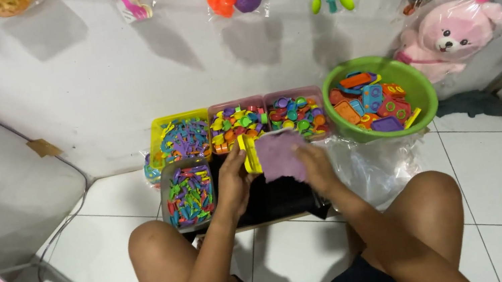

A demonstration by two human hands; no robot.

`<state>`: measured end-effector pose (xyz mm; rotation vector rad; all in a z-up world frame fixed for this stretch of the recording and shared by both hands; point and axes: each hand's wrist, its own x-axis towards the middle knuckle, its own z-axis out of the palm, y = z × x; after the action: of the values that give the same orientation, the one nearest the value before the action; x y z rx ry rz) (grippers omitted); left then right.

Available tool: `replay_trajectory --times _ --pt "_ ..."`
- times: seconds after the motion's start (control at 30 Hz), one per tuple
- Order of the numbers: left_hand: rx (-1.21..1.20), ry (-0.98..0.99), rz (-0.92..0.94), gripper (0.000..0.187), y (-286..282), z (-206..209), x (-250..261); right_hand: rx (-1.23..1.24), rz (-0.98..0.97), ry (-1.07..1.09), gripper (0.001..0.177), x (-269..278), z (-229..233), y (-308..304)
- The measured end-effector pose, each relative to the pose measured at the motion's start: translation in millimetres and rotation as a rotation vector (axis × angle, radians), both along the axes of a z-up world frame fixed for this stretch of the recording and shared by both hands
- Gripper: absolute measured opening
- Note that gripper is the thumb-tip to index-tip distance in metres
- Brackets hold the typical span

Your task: The person is cleaning small plastic alphabet and number toys with a cloth and sorting them into bins and plastic bags.

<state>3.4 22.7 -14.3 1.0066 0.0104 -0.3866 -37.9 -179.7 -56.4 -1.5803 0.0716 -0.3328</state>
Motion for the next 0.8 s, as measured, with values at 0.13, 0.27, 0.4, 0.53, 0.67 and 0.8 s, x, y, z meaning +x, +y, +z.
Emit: replay_trajectory --times 0.13,0.27,0.4,0.53,0.67,0.8 --pt "-0.087 -0.009 0.029 0.06 2.5 12.0 -8.4 -0.174 -0.161 -0.082 0.033 -7.5 2.0 -24.9" --pt "-0.069 0.017 -0.013 0.06 -9.6 -4.7 -14.7 -0.471 -0.001 -0.339 0.018 -15.7 7.2 4.7" --pt "0.06 -0.075 -0.143 0.056 -13.7 0.7 -22.9 -0.76 0.031 -0.369 0.028 -14.8 10.0 22.5" --pt "0.086 -0.155 -0.129 0.057 -16.3 -13.9 -23.5 -0.399 0.115 -0.111 0.043 -0.3 -5.0 18.7" --pt "0.034 -0.144 -0.149 0.057 -20.2 -10.1 -30.4 -0.188 0.105 -0.027 0.049 -9.2 9.8 24.7" --pt "0.048 -0.119 -0.133 0.054 -22.8 -26.7 -29.3 -0.33 0.105 -0.116 0.045 -13.4 14.8 23.7"
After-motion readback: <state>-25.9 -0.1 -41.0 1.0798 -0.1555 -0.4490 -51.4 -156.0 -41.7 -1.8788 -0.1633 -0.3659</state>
